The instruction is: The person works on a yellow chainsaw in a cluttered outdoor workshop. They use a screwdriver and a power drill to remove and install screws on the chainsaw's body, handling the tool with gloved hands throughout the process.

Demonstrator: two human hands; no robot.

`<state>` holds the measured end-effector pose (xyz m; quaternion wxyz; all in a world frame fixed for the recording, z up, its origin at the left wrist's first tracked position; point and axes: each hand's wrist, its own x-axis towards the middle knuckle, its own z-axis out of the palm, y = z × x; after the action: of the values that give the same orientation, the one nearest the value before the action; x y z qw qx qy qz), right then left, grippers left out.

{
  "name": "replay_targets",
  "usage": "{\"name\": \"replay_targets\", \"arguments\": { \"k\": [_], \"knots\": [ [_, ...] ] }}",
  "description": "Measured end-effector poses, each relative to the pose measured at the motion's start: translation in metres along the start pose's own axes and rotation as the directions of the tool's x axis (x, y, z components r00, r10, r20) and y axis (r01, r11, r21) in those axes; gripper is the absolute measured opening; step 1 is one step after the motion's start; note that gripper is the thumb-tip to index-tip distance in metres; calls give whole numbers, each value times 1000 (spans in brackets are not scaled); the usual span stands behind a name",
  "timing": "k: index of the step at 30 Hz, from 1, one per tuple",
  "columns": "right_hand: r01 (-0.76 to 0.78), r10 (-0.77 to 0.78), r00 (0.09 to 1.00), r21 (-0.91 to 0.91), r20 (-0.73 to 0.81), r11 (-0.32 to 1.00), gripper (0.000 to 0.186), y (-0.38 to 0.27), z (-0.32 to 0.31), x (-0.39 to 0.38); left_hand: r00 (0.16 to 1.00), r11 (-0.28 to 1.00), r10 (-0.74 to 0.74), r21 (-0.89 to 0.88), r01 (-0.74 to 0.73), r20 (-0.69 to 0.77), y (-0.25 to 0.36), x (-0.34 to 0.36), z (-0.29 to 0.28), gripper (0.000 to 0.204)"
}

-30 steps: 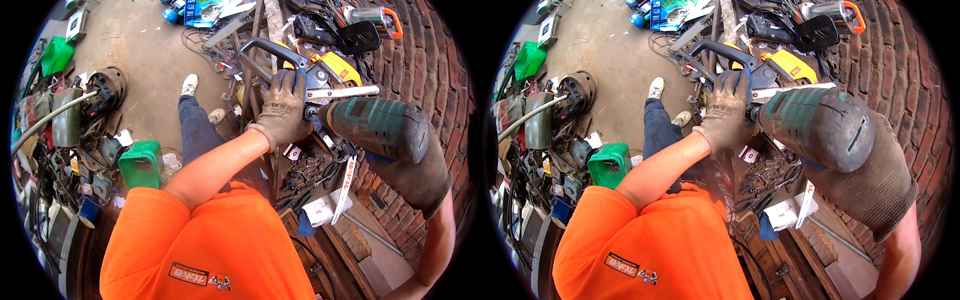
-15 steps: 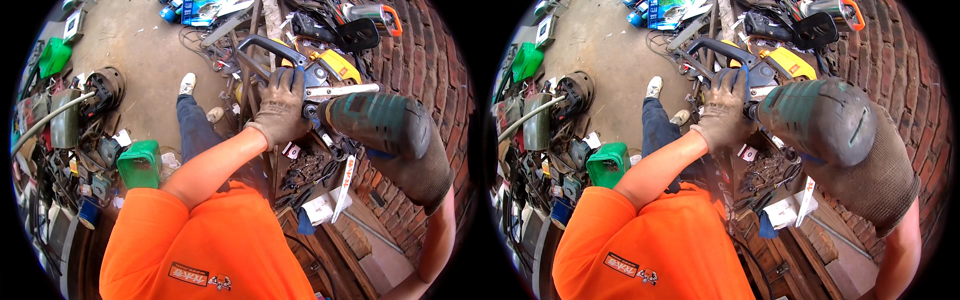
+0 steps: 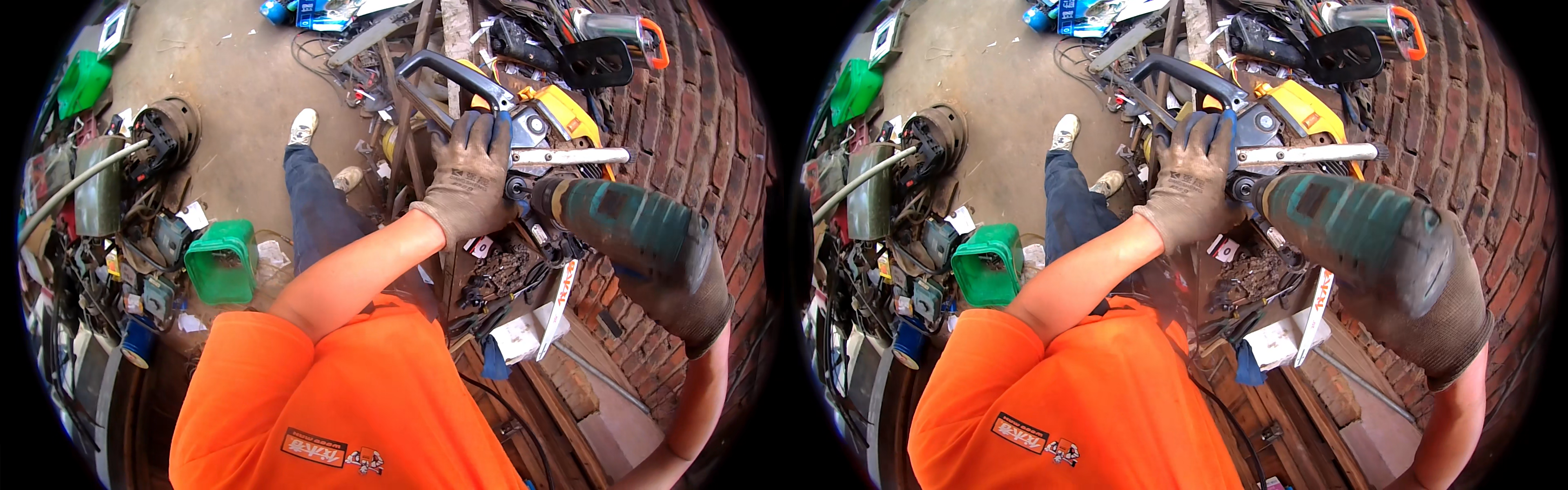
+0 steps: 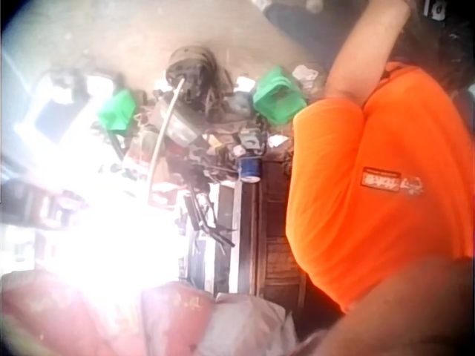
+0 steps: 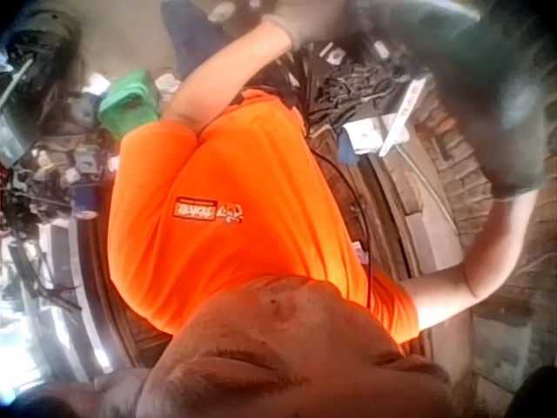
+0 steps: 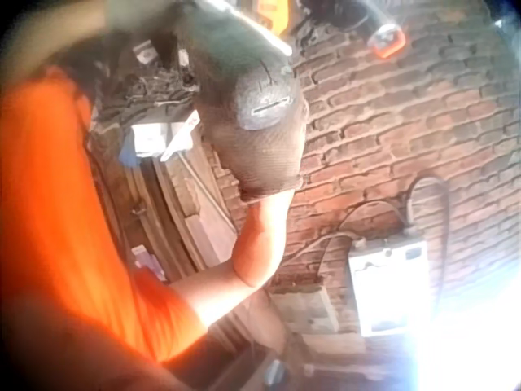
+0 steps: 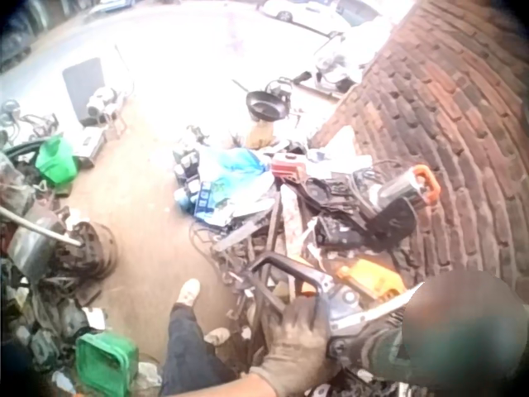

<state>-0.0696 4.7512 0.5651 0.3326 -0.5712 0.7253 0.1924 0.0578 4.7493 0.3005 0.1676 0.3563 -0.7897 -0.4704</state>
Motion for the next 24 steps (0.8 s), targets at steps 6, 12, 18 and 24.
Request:
{"name": "replay_targets", "arguments": {
  "k": [6,12,18,24],
  "knots": [
    [-103,104,994,44,-27,994,50,-7,6,-6,995,998,41,53,-36,-92,-3,-1,3,105],
    [-170,172,985,92,-12,981,54,-16,10,-8,989,993,114,18,-112,-90,-13,2,-3,106],
    [-347,329,938,354,112,869,66,-30,5,1,991,986,96,124,-108,98,-18,16,-27,114],
    [-364,319,929,319,185,875,65,-30,5,-6,953,940,304,159,-302,12,-41,19,0,119]
  ]
}}
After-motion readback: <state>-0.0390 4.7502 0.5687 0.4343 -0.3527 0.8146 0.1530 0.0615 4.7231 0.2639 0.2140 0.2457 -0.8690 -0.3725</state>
